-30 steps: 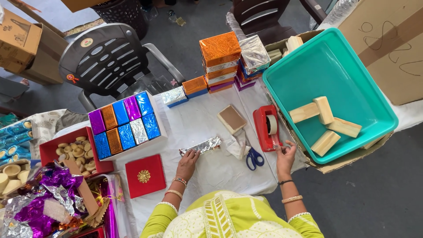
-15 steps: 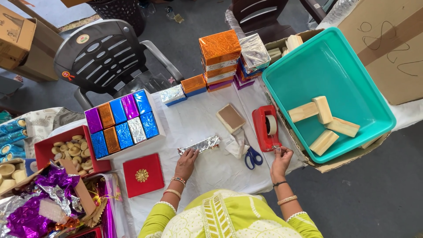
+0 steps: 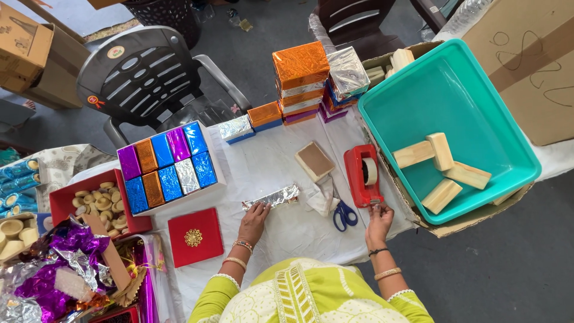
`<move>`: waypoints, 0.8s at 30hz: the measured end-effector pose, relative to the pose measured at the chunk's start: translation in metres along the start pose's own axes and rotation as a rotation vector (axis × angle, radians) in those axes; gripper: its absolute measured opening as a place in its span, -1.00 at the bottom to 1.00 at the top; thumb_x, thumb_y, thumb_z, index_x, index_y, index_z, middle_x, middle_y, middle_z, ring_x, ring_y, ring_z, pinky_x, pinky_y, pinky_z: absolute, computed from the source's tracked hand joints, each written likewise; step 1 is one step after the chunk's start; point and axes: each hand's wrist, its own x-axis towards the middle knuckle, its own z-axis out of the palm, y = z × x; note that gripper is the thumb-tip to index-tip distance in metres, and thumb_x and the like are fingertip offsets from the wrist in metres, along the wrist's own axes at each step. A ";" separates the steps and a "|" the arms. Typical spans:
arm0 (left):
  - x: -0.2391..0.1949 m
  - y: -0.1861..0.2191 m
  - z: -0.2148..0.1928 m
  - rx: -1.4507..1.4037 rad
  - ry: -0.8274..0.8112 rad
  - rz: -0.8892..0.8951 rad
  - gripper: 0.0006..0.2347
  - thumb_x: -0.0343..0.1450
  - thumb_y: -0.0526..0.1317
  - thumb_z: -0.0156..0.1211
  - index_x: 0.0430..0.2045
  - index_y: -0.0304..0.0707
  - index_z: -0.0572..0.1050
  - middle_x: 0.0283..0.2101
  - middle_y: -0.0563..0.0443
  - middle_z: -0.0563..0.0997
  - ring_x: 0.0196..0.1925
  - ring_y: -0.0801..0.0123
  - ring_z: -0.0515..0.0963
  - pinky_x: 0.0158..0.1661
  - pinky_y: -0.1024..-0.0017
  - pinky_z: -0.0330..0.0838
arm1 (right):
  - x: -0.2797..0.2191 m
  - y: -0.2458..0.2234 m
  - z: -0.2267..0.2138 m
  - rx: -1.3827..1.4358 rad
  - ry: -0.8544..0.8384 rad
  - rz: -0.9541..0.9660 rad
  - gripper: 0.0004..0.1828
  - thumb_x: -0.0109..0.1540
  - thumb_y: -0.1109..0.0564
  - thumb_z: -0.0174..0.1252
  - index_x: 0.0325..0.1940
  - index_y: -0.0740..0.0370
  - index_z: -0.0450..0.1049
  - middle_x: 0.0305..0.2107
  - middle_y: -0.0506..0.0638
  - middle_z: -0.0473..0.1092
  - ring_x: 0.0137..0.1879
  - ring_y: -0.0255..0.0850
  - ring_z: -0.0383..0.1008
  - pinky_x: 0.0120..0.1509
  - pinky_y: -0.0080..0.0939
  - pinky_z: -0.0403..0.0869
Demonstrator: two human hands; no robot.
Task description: The person wraps small wooden blocks in shiny orange foil. They use scissors to trim the foil, place a wooden block on it, and fold the foil around the block. The person then uses tape to secure the wrapped item.
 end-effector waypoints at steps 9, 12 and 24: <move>-0.002 0.003 -0.001 0.029 0.005 -0.020 -0.59 0.32 -0.47 0.07 0.09 -0.26 0.51 0.07 -0.07 0.56 0.21 0.16 0.50 0.11 0.33 0.48 | 0.005 0.013 -0.009 0.136 -0.135 -0.018 -0.90 0.45 0.21 0.05 0.01 0.20 0.27 -0.11 -0.04 0.37 -0.02 -0.26 0.42 0.21 -0.16 0.51; -0.003 0.003 -0.002 0.025 0.016 -0.015 -0.59 0.32 -0.46 0.08 0.09 -0.26 0.51 0.07 -0.08 0.55 0.21 0.16 0.49 0.11 0.32 0.48 | -0.001 0.031 -0.023 0.097 -0.163 -0.056 -0.87 0.46 0.21 0.07 0.01 0.17 0.24 -0.13 -0.06 0.34 -0.04 -0.30 0.39 0.21 -0.19 0.49; -0.008 -0.001 0.013 0.051 0.015 0.014 -0.60 0.33 -0.43 0.09 0.10 -0.25 0.49 0.10 -0.12 0.55 0.24 0.15 0.48 0.15 0.31 0.45 | -0.092 -0.048 0.063 -1.045 -0.326 -0.607 -0.88 0.29 0.14 0.26 -0.15 0.22 0.51 -0.22 -0.02 0.46 0.05 0.00 0.35 0.25 0.05 0.27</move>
